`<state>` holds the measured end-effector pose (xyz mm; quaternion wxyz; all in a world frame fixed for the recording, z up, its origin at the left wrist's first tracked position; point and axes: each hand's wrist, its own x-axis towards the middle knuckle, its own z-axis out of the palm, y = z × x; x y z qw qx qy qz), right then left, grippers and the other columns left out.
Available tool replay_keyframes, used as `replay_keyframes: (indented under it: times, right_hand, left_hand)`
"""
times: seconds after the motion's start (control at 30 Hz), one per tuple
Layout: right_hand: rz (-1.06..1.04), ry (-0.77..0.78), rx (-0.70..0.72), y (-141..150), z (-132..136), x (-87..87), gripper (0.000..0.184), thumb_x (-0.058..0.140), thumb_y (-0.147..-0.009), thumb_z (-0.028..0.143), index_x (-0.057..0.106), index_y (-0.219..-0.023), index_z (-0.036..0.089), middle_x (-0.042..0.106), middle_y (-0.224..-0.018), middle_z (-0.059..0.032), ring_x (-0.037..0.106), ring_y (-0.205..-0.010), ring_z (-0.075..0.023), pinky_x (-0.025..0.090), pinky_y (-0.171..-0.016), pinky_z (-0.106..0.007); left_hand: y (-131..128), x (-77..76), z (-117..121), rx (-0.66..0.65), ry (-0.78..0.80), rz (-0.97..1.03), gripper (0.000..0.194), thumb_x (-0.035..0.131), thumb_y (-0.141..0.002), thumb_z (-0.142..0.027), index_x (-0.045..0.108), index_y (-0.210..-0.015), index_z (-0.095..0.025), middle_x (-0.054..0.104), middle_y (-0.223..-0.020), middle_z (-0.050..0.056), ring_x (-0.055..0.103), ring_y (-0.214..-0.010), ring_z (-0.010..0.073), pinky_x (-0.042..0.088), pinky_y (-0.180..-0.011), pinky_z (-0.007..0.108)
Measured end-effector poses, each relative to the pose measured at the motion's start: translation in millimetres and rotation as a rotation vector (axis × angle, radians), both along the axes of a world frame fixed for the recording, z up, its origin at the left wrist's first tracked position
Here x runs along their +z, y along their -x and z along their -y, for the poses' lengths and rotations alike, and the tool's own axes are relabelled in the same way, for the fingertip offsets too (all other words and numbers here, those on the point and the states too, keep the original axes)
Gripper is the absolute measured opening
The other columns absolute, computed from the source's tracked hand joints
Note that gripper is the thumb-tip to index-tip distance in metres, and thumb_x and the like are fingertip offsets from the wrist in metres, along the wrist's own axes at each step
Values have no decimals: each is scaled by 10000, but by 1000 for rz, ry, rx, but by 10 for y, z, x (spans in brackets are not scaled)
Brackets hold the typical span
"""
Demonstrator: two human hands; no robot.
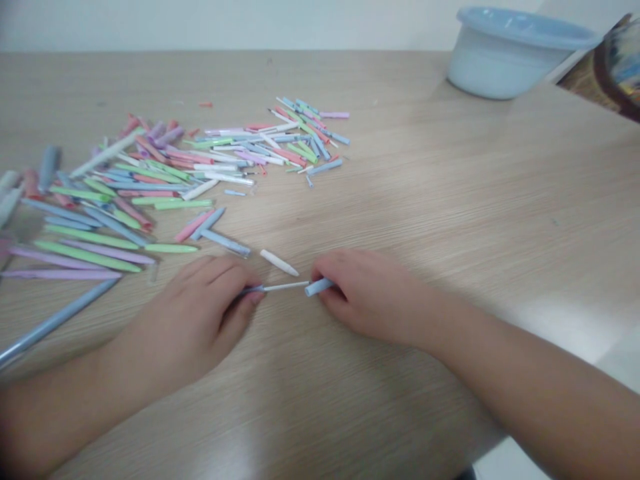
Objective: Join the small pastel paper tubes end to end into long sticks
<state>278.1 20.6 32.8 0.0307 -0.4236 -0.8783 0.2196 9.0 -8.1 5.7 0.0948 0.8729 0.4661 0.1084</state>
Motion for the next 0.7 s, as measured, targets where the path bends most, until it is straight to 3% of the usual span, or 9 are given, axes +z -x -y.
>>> replay_keyframes:
  times: [0.5,0.7]
  right_hand:
    - [-50,-8,20,-60,-19,7,118,541,-980,212,659,-979,227,709,-908,-45,639,-811,-210,432,-719,-320]
    - [1,-34,42,-169,-84,12,128,541,-977,226,668,-989,230,716,-918,-46,643,-820,-220,425,-725,-329]
  left_hand:
    - [54,25,16,-27,93,290,136,552,-1060,-300,635,-1150,-242,664,-1118,61,649,-1061,253,547,-932,425]
    - [25,-11,9,-17,23,371,387,604,-927,-94,566,-1279,-249,596,-1246,77,616,-1124,232,555,-986,391]
